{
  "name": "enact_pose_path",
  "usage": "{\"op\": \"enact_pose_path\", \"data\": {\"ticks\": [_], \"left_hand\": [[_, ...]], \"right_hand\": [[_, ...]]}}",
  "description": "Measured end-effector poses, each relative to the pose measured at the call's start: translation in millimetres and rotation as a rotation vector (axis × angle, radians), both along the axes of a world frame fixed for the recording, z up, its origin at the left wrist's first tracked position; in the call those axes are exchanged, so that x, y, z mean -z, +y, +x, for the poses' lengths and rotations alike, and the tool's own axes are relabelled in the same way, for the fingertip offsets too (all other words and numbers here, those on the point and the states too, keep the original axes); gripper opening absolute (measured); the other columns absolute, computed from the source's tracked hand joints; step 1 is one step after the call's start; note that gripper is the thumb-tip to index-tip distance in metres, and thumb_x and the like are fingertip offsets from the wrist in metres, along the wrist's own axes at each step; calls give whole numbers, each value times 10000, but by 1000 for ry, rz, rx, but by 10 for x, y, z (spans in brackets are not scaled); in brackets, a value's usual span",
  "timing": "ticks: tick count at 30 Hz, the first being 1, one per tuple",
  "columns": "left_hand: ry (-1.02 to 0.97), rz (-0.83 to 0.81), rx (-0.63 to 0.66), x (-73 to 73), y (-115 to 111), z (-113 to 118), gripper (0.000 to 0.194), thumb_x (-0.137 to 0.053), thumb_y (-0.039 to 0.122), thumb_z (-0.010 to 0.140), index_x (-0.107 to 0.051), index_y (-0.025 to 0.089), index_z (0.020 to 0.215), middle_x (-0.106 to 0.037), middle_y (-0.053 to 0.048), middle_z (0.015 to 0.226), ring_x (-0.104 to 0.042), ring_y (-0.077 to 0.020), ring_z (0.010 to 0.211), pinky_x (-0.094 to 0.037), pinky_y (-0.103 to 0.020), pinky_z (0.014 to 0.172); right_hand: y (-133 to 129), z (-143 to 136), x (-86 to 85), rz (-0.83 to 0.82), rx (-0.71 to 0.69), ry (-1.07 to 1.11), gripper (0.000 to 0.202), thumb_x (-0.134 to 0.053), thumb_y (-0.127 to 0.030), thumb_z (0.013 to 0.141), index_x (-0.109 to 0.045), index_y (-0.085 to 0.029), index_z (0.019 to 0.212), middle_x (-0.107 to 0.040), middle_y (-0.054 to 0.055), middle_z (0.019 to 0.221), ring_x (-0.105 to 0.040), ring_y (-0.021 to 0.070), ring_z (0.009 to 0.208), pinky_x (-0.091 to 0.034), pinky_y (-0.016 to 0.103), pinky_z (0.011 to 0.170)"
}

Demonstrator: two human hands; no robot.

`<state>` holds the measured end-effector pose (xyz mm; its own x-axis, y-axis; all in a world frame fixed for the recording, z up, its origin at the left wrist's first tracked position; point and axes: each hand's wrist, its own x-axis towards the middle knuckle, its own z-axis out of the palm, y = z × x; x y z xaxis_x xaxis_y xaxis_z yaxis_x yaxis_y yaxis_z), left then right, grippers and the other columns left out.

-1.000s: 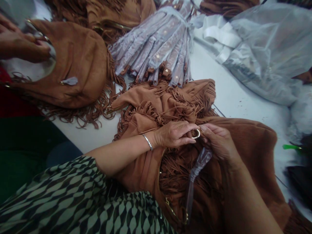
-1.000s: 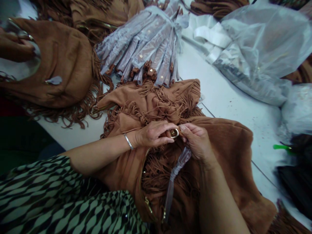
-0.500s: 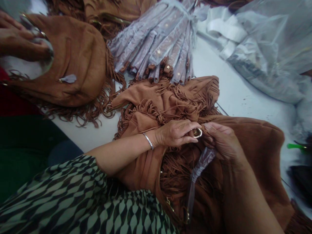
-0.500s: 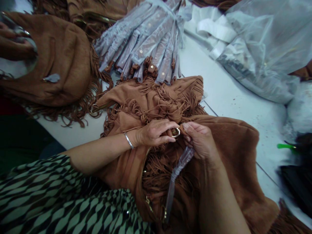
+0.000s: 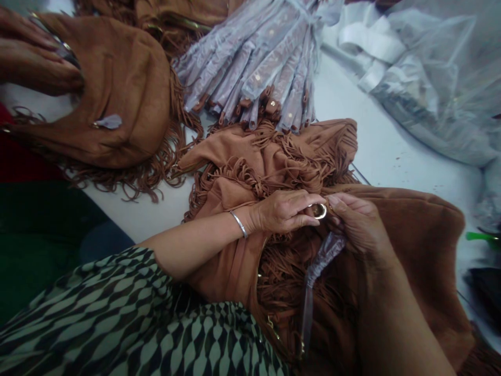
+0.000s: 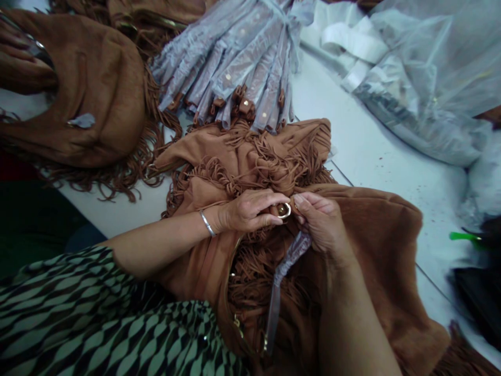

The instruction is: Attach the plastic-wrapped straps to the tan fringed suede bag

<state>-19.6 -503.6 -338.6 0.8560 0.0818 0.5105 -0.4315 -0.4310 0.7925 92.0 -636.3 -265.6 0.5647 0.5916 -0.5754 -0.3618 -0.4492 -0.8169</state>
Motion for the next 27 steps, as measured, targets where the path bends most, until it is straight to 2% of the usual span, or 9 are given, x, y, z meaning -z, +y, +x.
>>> {"op": "enact_pose_path", "data": {"ticks": [7,11,16,18,19,21,23,25,27], "left_hand": [[-46,39,-55,18,-19,-10,367,-424,400,936,-522,106,1132,-632,-66,804,-603,-147,789,-477,-250,775],[-40,31,-145,42,-11,13,329,-400,360,948,-589,91,956,-609,-72,767,-566,-132,718,-459,-228,698],[43,-82,-63,-8,37,55,345,-345,301,964,-599,106,835,-591,-56,727,-533,-121,701,-445,-228,695],[69,-158,-61,-23,42,65,338,-358,298,957,-591,115,795,-593,-45,710,-535,-114,689,-447,-225,692],[83,-192,-69,-25,40,68,308,-381,299,949,-591,117,816,-603,-43,725,-546,-111,696,-452,-223,697],[92,-252,-89,-21,31,68,235,-426,285,928,-588,115,924,-636,-52,823,-583,-114,764,-467,-226,744],[80,-287,-84,-16,21,67,219,-444,257,918,-566,113,1030,-648,-71,948,-604,-121,870,-472,-235,813],[51,-301,-63,-24,18,67,224,-437,233,919,-556,111,1064,-645,-82,1006,-603,-125,940,-469,-240,856],[47,-308,-56,-47,18,71,219,-424,217,921,-559,108,1054,-646,-83,997,-605,-125,942,-472,-242,860]], "right_hand": [[-55,55,10,61,-100,28,249,-668,-397,757,-630,-154,714,-381,-53,455,-311,59,399,-184,212,396],[-42,94,-78,68,-241,-136,246,-673,-374,760,-658,-142,679,-447,-27,492,-369,64,451,-254,218,437],[-78,91,-145,-35,-256,-363,219,-678,-368,760,-673,-156,704,-522,-11,557,-421,69,486,-305,209,452],[-92,65,-160,-70,-200,-428,232,-671,-379,766,-664,-158,694,-517,-9,549,-423,69,485,-309,201,443],[-92,50,-170,-79,-122,-434,241,-667,-384,768,-648,-161,679,-496,-16,534,-403,63,467,-291,195,420],[-77,18,-194,-77,70,-342,264,-669,-394,763,-597,-168,647,-434,-36,505,-341,50,423,-228,183,366],[-44,-24,-206,-61,179,-176,276,-685,-420,739,-591,-170,672,-381,-56,483,-277,39,388,-171,172,333],[-2,-89,-191,-61,158,-44,295,-731,-433,683,-626,-162,733,-394,-61,485,-281,35,384,-193,163,327],[42,-177,-145,-56,113,-2,332,-798,-384,599,-657,-154,793,-488,-39,547,-389,50,437,-294,162,363]]}}
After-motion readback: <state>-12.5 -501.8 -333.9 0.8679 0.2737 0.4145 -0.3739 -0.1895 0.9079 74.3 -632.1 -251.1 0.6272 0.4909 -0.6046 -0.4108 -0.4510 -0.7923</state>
